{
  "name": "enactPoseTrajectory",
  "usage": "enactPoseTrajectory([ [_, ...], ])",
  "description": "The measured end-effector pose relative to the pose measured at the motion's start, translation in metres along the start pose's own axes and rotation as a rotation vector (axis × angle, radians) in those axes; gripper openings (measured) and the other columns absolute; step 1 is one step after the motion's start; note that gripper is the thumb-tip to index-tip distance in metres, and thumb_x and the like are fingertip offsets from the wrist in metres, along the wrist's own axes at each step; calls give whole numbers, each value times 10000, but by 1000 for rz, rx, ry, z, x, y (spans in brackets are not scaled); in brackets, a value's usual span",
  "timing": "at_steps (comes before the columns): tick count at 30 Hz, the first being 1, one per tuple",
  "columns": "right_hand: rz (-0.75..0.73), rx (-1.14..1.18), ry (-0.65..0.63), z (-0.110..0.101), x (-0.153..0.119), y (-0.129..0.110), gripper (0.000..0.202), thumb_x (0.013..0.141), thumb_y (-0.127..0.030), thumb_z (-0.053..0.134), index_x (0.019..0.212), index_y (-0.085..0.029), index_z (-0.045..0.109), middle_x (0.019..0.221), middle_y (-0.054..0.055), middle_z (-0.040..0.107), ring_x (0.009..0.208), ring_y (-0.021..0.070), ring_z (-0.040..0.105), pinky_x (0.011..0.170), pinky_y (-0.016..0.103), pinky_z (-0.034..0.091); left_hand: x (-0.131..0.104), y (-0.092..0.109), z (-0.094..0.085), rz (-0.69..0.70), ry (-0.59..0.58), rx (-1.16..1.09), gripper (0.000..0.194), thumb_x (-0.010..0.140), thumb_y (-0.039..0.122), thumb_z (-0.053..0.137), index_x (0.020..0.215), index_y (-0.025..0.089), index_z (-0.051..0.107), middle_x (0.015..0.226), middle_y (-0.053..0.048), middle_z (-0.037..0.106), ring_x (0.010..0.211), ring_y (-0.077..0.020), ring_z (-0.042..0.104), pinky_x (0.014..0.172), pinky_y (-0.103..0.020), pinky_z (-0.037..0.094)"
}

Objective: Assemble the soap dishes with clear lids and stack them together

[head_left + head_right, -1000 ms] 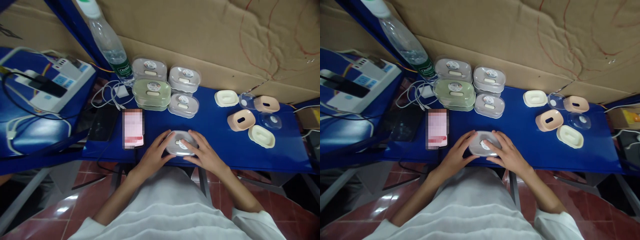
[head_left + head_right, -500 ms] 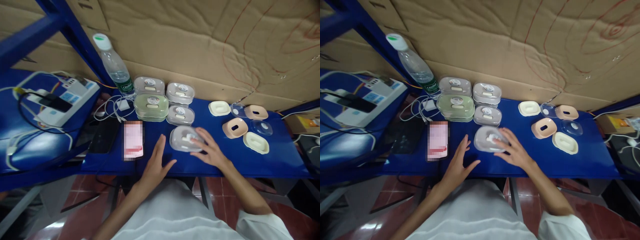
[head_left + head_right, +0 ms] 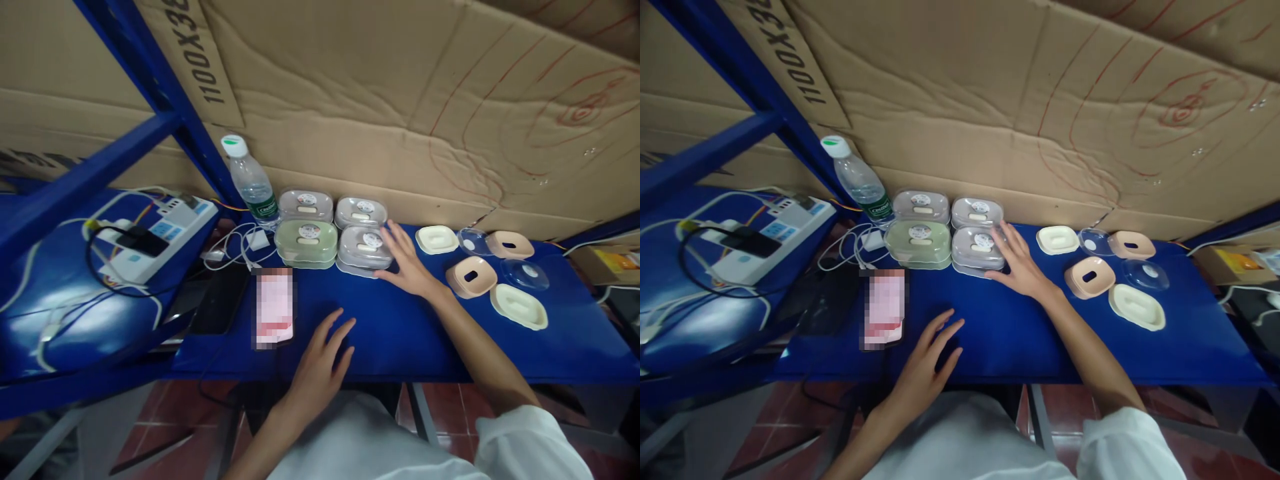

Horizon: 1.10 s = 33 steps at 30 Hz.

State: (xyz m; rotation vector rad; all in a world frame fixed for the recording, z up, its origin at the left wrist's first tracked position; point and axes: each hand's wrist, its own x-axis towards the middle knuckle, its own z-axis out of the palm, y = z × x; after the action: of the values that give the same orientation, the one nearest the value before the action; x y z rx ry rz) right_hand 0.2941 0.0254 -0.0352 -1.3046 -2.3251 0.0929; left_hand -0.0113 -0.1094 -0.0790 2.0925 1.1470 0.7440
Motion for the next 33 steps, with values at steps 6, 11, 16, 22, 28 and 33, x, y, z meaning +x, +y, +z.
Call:
enactPoseTrajectory([
  [6, 453, -373, 169, -36, -74, 11, 773, 1071, -585, 469, 1712, -207, 260, 1741, 210, 313, 1614, 433, 287, 1268, 710, 271, 6, 4, -3, 111, -22, 81, 463, 1072, 216, 558, 1521, 328, 534, 1612, -99, 501, 1435, -275, 554, 1159, -520, 539],
  [11, 693, -541, 186, -23, -159, -5, 685, 1069, -544, 481, 1583, -91, 479, 1489, 308, 598, 1423, 484, 534, 1127, 760, 409, 16, 9, 1, 168, -39, 89, 421, 1069, 194, 559, 1472, 314, 582, 1579, -98, 534, 1390, -266, 579, 1137, -502, 543],
  [16, 373, -224, -81, -29, -176, -64, 485, 1091, -363, 515, 1574, -318, 508, 1649, 122, 501, 1548, 339, 448, 1246, 659, 356, 39, 30, 11, 326, -123, 139, 489, 1070, 225, 564, 1553, 278, 509, 1647, -130, 471, 1485, -297, 505, 1185, -513, 496],
  [22, 443, -210, 75, -61, -172, -38, 526, 1064, -199, 427, 1555, -356, 531, 1723, 62, 395, 1601, 331, 356, 1258, 663, 331, 50, 41, 18, 406, -136, 361, 515, 1045, 210, 596, 1553, 244, 519, 1693, -157, 435, 1557, -384, 418, 1219, -641, 379],
  [28, 552, -392, -54, -46, -116, 59, 565, 1037, -234, 399, 1586, -132, 488, 1657, 215, 467, 1539, 385, 425, 1207, 661, 368, 33, 31, 15, 390, -99, 413, 422, 1058, 153, 547, 1469, 233, 602, 1459, -111, 685, 1346, -294, 627, 1162, -521, 396],
  [33, 510, -382, -127, -28, -91, 43, 478, 1074, -315, 412, 1483, -183, 619, 1444, 195, 664, 1340, 387, 585, 1099, 606, 438, 20, 20, 3, 310, -40, 447, 481, 1023, 32, 496, 1461, 202, 595, 1359, -123, 728, 1252, -278, 667, 1002, -446, 444],
])
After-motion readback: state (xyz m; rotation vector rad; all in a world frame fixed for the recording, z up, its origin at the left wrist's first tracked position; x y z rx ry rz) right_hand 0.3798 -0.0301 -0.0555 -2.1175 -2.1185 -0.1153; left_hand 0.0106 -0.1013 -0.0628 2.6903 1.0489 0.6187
